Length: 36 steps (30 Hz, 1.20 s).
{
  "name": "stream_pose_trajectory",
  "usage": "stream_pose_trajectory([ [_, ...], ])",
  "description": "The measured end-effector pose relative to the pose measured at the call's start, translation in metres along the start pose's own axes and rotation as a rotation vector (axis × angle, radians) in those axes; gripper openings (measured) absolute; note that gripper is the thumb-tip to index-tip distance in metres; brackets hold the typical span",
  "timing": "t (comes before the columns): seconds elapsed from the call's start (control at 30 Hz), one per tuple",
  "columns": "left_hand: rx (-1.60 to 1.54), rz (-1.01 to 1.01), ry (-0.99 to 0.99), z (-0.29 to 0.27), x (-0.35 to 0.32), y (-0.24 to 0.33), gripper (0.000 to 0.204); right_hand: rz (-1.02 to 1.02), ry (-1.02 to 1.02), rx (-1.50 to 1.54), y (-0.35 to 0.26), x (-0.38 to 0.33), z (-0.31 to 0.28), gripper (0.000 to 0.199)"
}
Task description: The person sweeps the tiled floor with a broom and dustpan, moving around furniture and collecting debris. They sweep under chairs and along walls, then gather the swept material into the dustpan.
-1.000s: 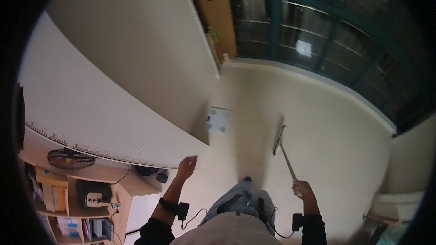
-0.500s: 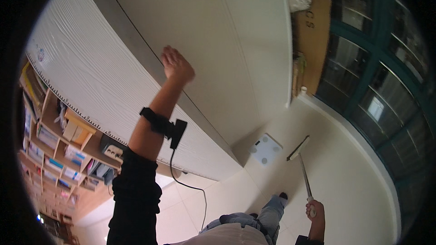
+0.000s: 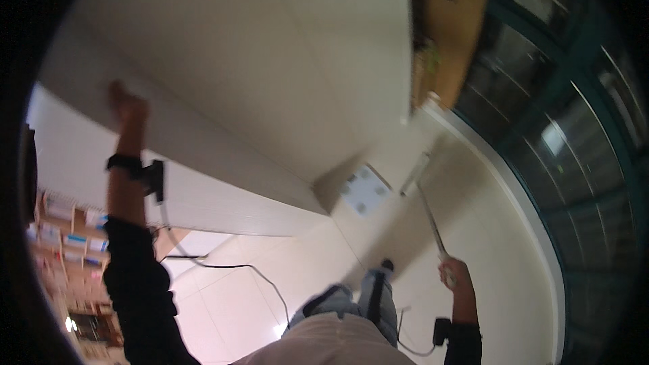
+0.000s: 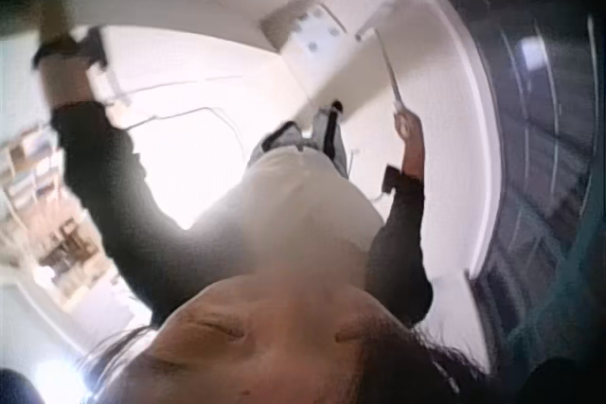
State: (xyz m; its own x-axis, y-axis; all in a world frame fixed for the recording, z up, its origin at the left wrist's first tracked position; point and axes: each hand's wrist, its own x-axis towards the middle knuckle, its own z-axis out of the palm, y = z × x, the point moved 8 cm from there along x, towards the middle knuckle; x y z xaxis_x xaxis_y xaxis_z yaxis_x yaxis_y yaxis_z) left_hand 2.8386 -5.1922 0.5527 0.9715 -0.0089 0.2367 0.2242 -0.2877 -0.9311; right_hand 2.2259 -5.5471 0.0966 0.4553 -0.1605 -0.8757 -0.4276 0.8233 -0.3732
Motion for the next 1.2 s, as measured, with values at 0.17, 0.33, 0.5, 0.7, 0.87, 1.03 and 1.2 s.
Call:
stream_pose_trajectory([
  [0.17, -0.27, 0.036, 0.204, -0.037, -0.011, 0.047, 0.047, -0.111, -0.124, -0.028, -0.006, 0.009, -0.002, 0.01],
  [0.33, -1.042, 0.571, 0.683, -0.078, -0.154, 0.2, 0.05, -0.085, -0.09, -0.03, -0.014, 0.05, 0.021, 0.011],
  [0.5, -1.471, 1.051, 0.327, -0.096, -0.298, 0.331, 0.04, -0.127, -0.25, 0.186, -0.049, 0.135, 0.079, 0.005],
  [0.7, -1.601, 1.31, -0.018, -0.103, -0.317, 0.395, 0.03, -0.012, -0.22, 0.535, -0.103, 0.242, 0.095, 0.008],
  [0.87, -1.594, 1.377, -0.229, -0.111, -0.299, 0.442, 0.028, 0.008, -0.344, 1.044, -0.118, 0.257, 0.038, 0.007],
  [1.03, -1.419, 1.594, -0.314, -0.136, -0.311, 0.494, 0.026, -0.573, -0.159, 1.029, -0.056, 0.189, -0.039, 0.017],
  [1.2, -1.43, 1.825, -0.317, -0.182, -0.346, 0.523, 0.027, -0.899, 0.821, 0.008, 0.074, 0.01, -0.079, 0.031],
])
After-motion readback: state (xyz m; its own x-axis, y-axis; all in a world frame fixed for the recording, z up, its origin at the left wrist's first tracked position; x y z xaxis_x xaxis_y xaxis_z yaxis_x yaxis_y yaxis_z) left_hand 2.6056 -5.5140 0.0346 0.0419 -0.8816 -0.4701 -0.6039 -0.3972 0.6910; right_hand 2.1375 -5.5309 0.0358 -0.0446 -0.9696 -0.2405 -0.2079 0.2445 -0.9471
